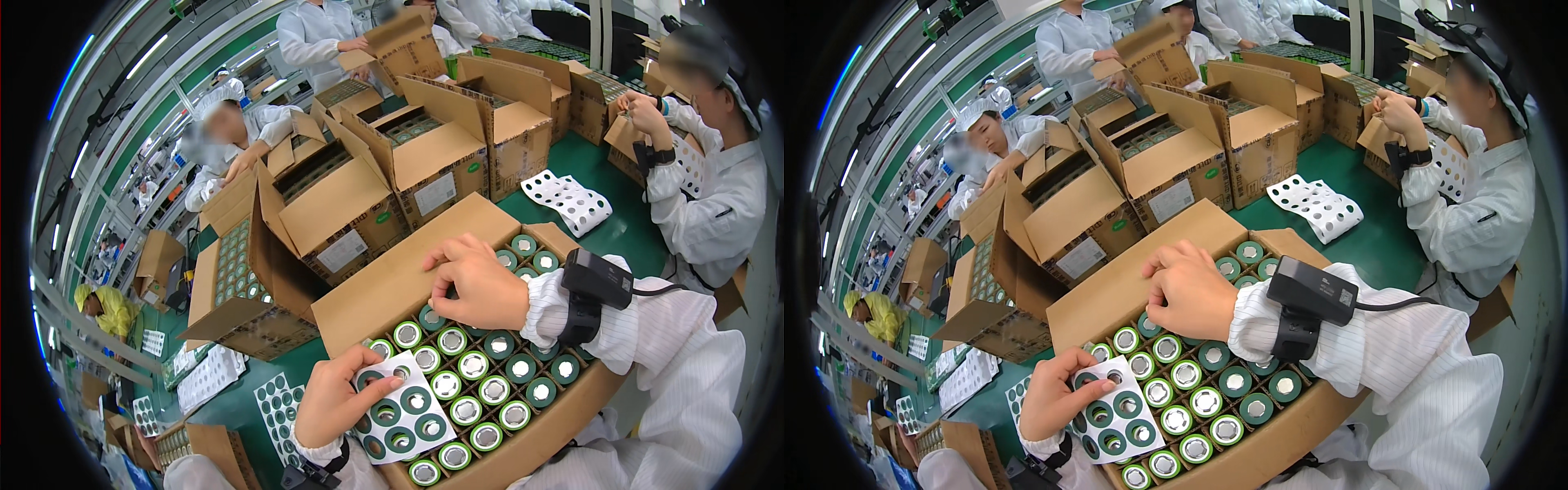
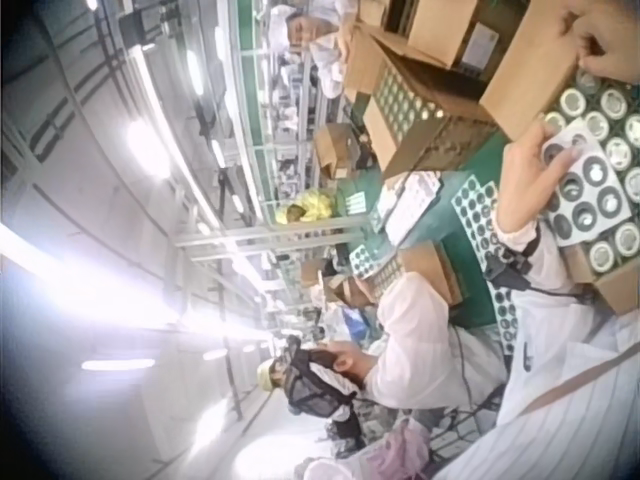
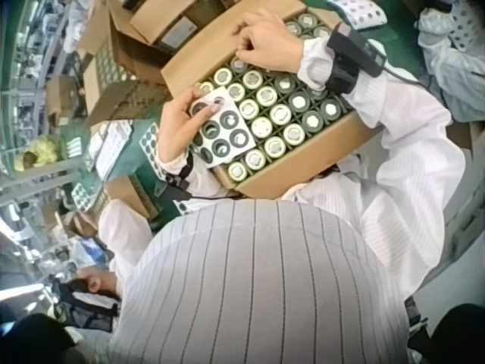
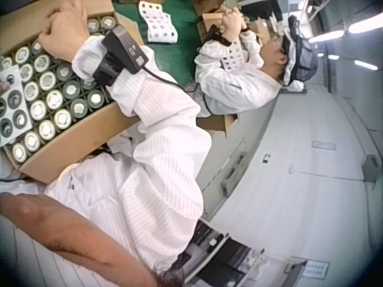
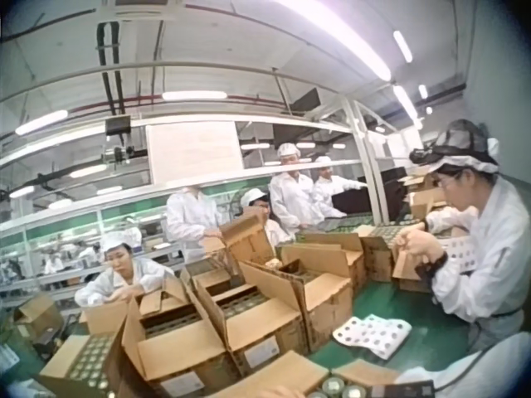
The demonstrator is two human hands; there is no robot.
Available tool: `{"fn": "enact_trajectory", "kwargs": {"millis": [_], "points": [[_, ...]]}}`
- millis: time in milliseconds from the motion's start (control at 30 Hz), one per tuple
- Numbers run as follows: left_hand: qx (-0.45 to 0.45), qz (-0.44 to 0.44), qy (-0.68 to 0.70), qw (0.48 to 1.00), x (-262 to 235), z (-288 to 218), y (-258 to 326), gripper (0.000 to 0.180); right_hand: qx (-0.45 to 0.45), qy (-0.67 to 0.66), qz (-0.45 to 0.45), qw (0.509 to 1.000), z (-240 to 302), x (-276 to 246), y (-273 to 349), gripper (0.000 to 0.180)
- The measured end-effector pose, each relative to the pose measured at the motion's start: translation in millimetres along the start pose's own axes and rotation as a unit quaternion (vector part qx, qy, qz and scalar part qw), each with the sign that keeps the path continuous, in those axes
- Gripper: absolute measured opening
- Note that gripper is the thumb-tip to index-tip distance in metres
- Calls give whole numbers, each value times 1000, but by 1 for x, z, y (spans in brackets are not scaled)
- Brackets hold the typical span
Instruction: Applying circular green stickers to the top of cylindrical battery cells in a factory setting.
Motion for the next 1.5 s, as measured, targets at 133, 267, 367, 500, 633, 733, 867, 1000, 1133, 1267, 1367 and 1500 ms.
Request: {"fn": "enact_trajectory", "kwargs": {"millis": [133,267,367,500,633,733,867,1000,1133,1267,1367,1500], "points": [[3,-3,-14,1000,0,0,0,23,-5,8,2,1000,1,-1,1,13],[6,-7,-6,1000,0,-1,0,23,-13,17,5,1000,2,0,0,12],[8,-10,-5,1000,0,-5,0,23,-39,23,-4,999,8,-2,2,11],[-1,-8,0,1000,0,-4,0,24,-83,49,-10,995,17,-1,2,7],[7,-8,-1,1000,-1,-6,0,24,-109,95,-16,989,26,-3,4,6],[16,-7,-9,1000,-1,-7,0,25,-127,125,-23,984,30,-3,5,8],[24,-6,-23,999,0,-4,-1,28,-131,130,-15,983,27,1,4,7],[30,-14,-15,999,-3,-4,1,28,-97,40,13,994,16,1,2,8],[25,-6,-38,999,-2,-5,1,29,-74,-25,25,997,10,-2,0,13],[57,-11,-50,997,-3,-8,0,29,-88,5,52,995,11,3,2,20],[44,-6,-52,998,-3,-7,0,30,-99,55,44,993,16,-1,2,23],[23,-2,-46,999,-2,-6,1,30,-123,95,25,987,24,-7,2,15]]}}
Point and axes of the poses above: each hand's wrist, its own y-axis away from the middle knuckle, its own x-axis out of the palm, z = x × y, the point moved 8 cm from there along -y, towards the middle knuckle
